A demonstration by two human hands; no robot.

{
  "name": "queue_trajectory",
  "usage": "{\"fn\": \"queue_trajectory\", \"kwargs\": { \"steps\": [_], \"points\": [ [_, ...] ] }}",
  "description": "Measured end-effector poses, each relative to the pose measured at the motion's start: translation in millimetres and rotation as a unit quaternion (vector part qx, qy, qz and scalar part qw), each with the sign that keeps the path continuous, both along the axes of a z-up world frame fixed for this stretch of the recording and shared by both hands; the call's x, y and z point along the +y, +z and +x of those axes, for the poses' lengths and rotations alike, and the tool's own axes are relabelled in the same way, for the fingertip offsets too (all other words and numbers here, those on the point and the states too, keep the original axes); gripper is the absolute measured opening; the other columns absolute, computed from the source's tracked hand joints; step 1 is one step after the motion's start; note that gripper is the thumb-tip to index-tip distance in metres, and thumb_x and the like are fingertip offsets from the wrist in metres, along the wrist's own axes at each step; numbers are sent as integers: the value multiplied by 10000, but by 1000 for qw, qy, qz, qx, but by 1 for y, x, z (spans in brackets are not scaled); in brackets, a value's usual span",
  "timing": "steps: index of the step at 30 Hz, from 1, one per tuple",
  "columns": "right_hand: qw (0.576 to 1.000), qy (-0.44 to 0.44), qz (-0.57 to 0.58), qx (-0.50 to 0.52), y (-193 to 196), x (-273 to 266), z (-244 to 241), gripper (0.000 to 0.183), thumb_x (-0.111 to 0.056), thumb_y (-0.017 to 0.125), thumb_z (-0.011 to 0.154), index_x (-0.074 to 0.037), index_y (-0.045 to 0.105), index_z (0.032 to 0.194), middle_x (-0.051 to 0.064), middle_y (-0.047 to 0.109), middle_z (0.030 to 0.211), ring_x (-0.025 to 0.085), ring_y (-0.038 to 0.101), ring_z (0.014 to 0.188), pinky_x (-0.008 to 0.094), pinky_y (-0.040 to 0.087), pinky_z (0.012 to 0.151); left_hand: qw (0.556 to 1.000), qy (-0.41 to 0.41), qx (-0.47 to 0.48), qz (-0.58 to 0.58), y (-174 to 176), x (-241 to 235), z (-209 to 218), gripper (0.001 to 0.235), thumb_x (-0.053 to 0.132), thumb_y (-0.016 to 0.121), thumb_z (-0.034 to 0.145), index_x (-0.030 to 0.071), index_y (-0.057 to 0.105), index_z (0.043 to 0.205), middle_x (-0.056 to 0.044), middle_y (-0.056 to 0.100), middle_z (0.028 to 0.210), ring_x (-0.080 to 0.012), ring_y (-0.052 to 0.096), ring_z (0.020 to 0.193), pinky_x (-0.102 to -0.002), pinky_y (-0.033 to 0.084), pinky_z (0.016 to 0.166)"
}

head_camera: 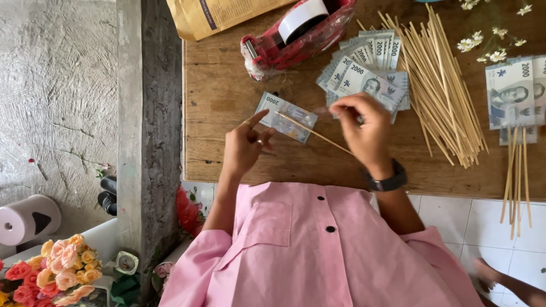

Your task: The person places a 2000 denomination banknote on a wooden table, positions a wooden skewer on top, and secures it with clear tape from a dispenser. The person repeats this process for multiple banknotes, creating a stack of finished items.

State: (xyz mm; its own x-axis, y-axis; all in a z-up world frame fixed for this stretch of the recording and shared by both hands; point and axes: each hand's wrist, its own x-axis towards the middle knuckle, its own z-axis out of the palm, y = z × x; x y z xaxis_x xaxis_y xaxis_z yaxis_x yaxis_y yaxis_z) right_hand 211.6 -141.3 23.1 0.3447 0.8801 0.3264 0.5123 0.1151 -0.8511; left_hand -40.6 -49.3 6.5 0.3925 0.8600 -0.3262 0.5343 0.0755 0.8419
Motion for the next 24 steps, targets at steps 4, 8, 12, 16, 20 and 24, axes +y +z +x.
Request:
{"fn": "queue_trajectory", "kwargs": {
  "steps": [4,8,12,16,20,24],
  "points": [
    [999,-11,-13,29,10,-8,9,66,-25,810,993,-22,748,969,84,708,862,160,642,753,276,544,672,981,-11,-20,190,-30,-9,14,289,125,796,845,254,801,1103,-15,760,795,-181,672,594,-299,543,571],
    [996,-41,-26,82,-3,-15,9,78,-25,824,965,-5,749,965,87,701,860,144,641,784,282,551,687,896,-160,-8,414,-39,-22,54,145,180,771,848,187,788,992,3,673,996,-249,675,883,-374,580,692],
    [992,-52,-41,110,-5,-29,15,65,-29,812,966,-10,751,973,88,703,877,121,635,817,266,546,700,822,-254,-5,509,-57,-11,79,86,167,810,731,170,726,752,-5,587,1021,-238,576,967,-347,432,763],
    [991,-66,-47,104,-13,-43,28,77,-36,812,969,-1,744,969,89,700,864,127,641,811,261,542,701,827,-284,18,485,-44,8,77,268,187,863,669,125,739,898,-33,599,1038,-252,556,993,-384,406,764],
    [991,-62,-50,107,-11,-44,27,65,-27,810,968,1,752,963,84,701,853,124,642,794,257,544,694,842,-292,2,454,-49,11,73,249,191,846,723,120,745,939,-28,607,1039,-263,548,1004,-395,406,787],
    [990,-59,-52,115,-16,-42,22,78,-34,820,953,9,757,968,100,723,880,151,665,810,262,552,697,844,-299,-13,446,-55,8,77,266,202,879,699,117,730,902,-35,609,1042,-261,557,987,-399,392,766]
  ]
}}
